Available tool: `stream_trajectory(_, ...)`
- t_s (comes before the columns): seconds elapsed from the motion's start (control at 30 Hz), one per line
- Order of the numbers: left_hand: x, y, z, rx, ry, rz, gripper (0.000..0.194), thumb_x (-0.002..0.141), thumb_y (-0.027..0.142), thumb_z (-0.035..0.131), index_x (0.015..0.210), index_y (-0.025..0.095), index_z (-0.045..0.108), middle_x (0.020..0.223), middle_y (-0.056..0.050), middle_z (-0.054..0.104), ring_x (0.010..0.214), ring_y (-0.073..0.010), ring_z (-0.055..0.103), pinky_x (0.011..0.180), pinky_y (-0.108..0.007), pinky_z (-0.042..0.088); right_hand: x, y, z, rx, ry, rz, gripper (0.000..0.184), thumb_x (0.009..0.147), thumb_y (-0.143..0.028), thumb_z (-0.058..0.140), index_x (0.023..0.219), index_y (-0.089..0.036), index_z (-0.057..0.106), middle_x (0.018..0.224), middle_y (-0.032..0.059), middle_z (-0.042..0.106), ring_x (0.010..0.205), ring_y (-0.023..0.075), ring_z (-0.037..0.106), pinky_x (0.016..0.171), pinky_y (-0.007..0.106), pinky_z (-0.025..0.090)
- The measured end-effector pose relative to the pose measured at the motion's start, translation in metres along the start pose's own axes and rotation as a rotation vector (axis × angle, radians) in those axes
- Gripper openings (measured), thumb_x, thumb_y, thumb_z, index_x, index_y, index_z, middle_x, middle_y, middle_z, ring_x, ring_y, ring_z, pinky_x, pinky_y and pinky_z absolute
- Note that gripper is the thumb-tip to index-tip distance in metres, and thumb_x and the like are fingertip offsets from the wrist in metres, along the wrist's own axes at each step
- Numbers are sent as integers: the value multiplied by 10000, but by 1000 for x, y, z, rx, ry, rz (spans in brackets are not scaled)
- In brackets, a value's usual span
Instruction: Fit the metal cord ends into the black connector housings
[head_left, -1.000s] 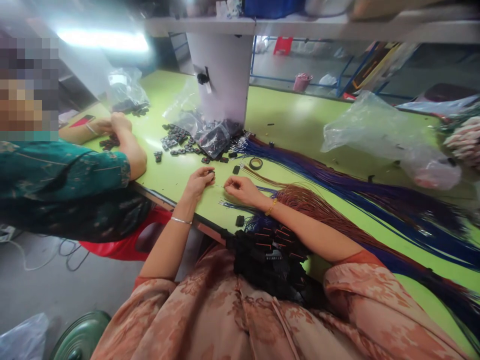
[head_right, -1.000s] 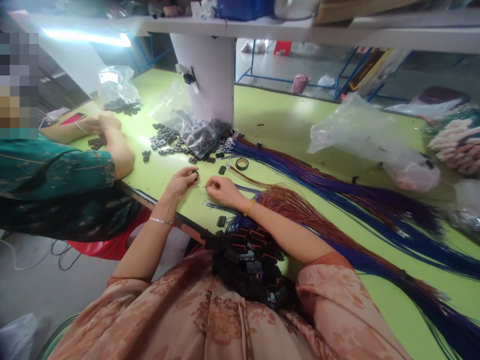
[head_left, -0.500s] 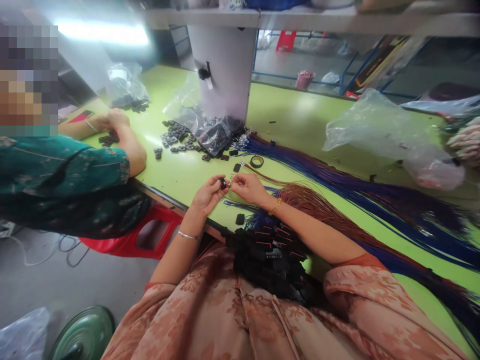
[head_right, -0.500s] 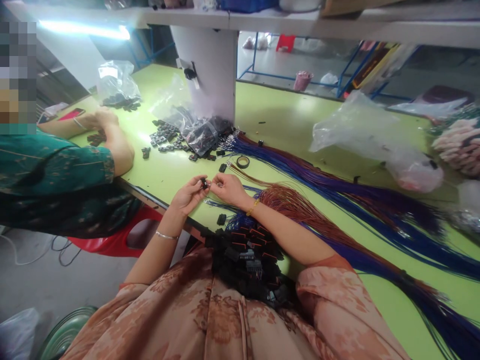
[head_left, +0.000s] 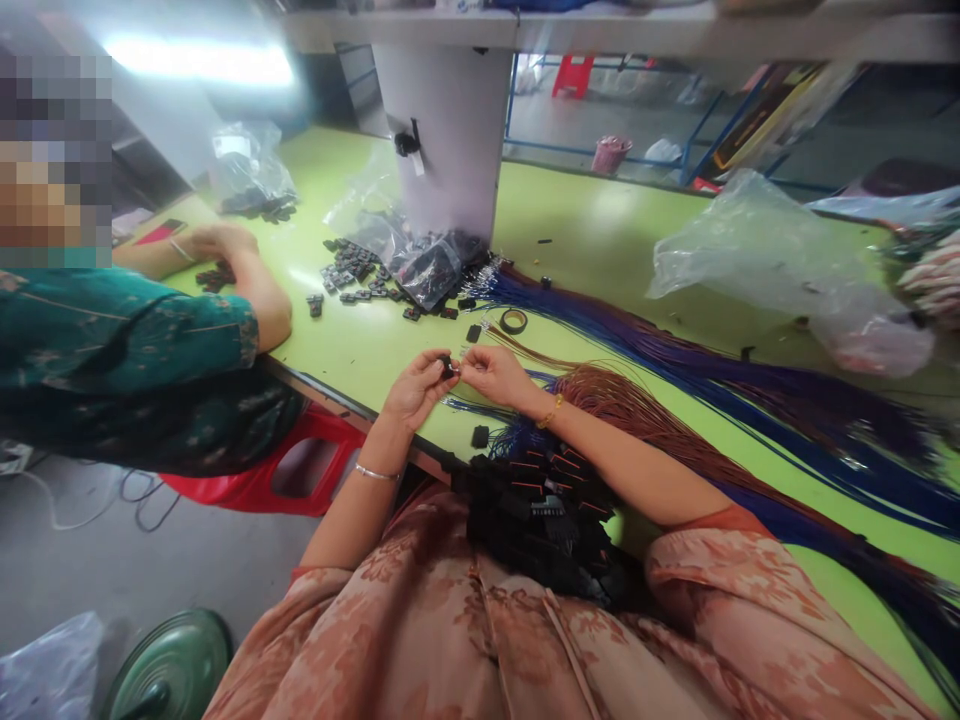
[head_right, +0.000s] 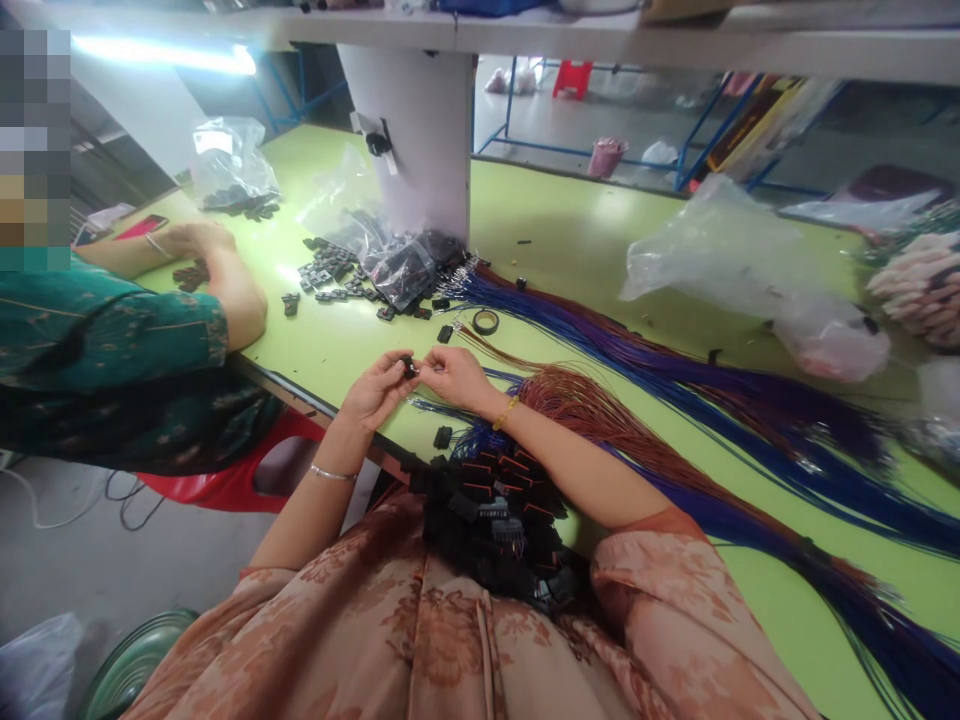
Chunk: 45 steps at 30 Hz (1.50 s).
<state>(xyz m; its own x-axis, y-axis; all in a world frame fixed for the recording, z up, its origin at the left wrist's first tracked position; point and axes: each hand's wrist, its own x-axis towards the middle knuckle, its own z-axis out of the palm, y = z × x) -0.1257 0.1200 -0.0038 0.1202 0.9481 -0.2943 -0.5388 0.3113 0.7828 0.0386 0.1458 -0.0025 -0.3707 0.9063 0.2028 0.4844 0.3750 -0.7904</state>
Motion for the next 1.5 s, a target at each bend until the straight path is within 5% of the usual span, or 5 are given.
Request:
stream_trajectory(0.43, 3, -13, 9, 55, 145, 64, 172, 690, 169, 752, 814, 125, 641, 767, -10, 648, 680, -85, 618, 789, -286, 549, -7, -9, -6, -364, -85, -213, 168, 851, -247, 450, 818, -152, 584, 752, 65, 609, 651, 148, 450, 625, 263, 284)
stream_trajectory(0.87, -1, -21, 10, 64, 230, 64, 192, 678, 148, 753, 804, 121, 610, 705, -1, 640, 624, -74, 608, 714, -250, 548, -5, -8, -4, -402, -186, -157, 176, 838, -224, 470, 861, -135, 620, 795, 79, 646, 660, 157, 485, 631, 269, 286)
stream_trajectory(1.07, -1, -12, 0, 162, 146, -7, 213, 701, 155, 738, 869, 109, 615, 735, -51, 679, 668, -133, 666, 726, -294, 565, 11, 11, -27, -484, -76, 71, 253, 885, -251, 421, 935, -154, 650, 912, 85, 681, 778, 181, 568, 682, 265, 355)
stream_trajectory(1.17, 0, -8, -5, 194, 136, -31, 207, 708, 147, 729, 876, 101, 617, 751, -68, 686, 666, -142, 671, 744, -322, 568, 13, 27, -33, -643, -157, 180, 211, 852, -260, 484, 925, -168, 659, 965, 104, 675, 838, 218, 596, 682, 279, 379)
stream_trajectory(1.5, 5, -16, -8, 161, 103, -31, 227, 694, 168, 748, 876, 106, 626, 748, -62, 690, 681, -135, 668, 750, -313, 567, 8, 28, -25, -804, -222, 221, 288, 916, -253, 399, 1102, -108, 564, 1060, 193, 638, 925, 278, 613, 770, 344, 436)
